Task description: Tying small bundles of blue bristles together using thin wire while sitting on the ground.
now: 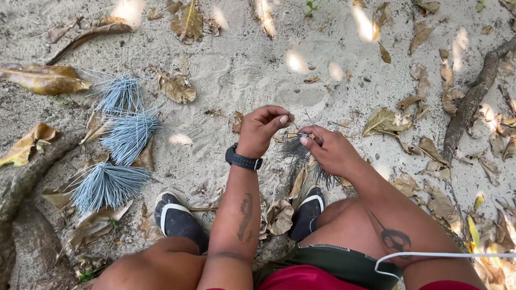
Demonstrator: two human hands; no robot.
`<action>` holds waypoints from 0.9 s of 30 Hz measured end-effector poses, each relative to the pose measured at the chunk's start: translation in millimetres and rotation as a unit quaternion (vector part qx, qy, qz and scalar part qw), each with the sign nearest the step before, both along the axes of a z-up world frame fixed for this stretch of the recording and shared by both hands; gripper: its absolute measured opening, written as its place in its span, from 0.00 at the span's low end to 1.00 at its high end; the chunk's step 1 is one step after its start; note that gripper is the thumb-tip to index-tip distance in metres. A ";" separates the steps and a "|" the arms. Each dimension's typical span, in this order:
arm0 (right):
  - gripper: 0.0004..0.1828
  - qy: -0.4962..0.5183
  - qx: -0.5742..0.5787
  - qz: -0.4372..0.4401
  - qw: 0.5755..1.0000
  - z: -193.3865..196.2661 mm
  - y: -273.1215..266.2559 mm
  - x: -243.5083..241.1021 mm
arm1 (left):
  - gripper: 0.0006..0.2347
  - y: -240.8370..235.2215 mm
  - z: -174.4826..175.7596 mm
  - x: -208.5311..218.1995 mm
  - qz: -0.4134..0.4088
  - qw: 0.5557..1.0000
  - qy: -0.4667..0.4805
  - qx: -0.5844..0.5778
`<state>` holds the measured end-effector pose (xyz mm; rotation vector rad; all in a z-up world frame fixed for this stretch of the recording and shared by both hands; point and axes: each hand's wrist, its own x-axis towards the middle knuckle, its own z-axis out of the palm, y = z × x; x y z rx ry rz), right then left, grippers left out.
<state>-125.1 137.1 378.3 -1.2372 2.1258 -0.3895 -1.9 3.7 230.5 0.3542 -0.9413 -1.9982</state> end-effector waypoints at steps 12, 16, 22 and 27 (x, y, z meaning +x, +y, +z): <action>0.17 0.014 0.020 -0.005 1.000 10.2 20.1 -3.6 | 0.24 48.7 -193.8 32.8 -0.164 0.694 -0.696 -0.082; 0.17 0.001 0.029 0.021 0.999 11.5 27.0 -6.2 | 0.28 73.0 -195.6 37.6 -0.283 0.602 -0.744 -0.072; 0.16 -0.004 0.010 0.023 1.000 13.1 30.8 -12.4 | 0.15 78.3 -263.2 10.8 -0.193 0.575 -0.778 -0.164; 0.16 -0.005 0.021 0.011 1.000 12.6 31.0 -16.7 | 0.07 45.7 -202.4 -19.5 -0.037 0.645 -0.722 -0.248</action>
